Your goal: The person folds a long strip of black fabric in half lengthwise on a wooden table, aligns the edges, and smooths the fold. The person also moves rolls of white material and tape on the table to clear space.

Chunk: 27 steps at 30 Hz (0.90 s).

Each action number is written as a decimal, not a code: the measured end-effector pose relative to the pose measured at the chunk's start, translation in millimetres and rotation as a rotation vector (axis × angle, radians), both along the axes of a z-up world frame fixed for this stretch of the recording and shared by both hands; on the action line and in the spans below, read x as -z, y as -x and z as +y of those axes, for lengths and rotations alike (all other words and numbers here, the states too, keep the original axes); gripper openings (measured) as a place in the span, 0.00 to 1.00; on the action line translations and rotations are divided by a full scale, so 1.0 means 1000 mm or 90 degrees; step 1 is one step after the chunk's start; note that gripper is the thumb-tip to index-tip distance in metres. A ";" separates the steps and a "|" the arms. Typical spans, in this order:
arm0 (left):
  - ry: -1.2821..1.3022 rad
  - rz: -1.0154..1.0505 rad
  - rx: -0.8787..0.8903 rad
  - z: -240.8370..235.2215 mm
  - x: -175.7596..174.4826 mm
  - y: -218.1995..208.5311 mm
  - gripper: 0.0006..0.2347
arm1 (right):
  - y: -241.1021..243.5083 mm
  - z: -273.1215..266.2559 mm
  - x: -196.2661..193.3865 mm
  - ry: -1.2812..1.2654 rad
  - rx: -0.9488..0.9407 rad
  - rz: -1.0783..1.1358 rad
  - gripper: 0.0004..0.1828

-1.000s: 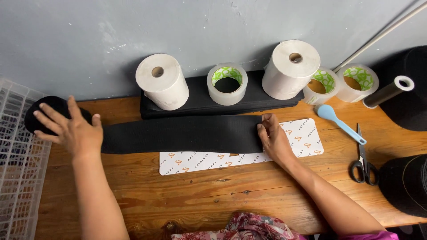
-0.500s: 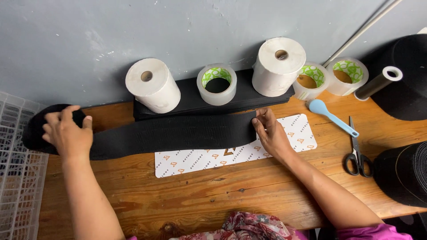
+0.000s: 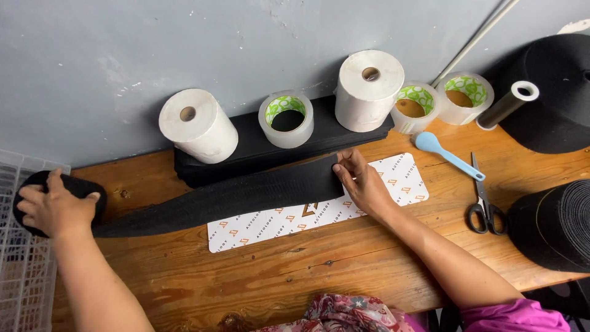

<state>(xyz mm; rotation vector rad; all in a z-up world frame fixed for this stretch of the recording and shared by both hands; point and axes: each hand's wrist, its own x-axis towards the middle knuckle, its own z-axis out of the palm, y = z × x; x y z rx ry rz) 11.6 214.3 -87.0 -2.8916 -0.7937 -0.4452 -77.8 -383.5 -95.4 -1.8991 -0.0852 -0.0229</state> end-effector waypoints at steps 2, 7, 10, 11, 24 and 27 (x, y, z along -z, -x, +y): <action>-0.096 -0.068 0.056 0.023 0.020 0.000 0.32 | 0.000 0.000 0.002 0.008 -0.001 -0.003 0.05; -0.042 -0.091 0.039 -0.007 -0.006 0.006 0.35 | 0.000 -0.001 -0.001 0.004 0.002 -0.005 0.05; 0.060 -0.054 -0.055 0.005 0.003 0.003 0.35 | -0.001 -0.003 0.001 -0.017 -0.008 -0.015 0.05; 0.026 -0.037 -0.034 0.004 0.000 0.006 0.33 | -0.001 -0.003 0.003 -0.018 -0.012 -0.023 0.05; 0.072 -0.200 0.351 -0.155 -0.085 0.063 0.23 | 0.000 -0.006 -0.005 -0.037 0.011 -0.010 0.07; 0.370 -0.135 0.561 -0.248 -0.105 0.091 0.16 | -0.007 -0.010 0.011 0.005 0.059 0.024 0.08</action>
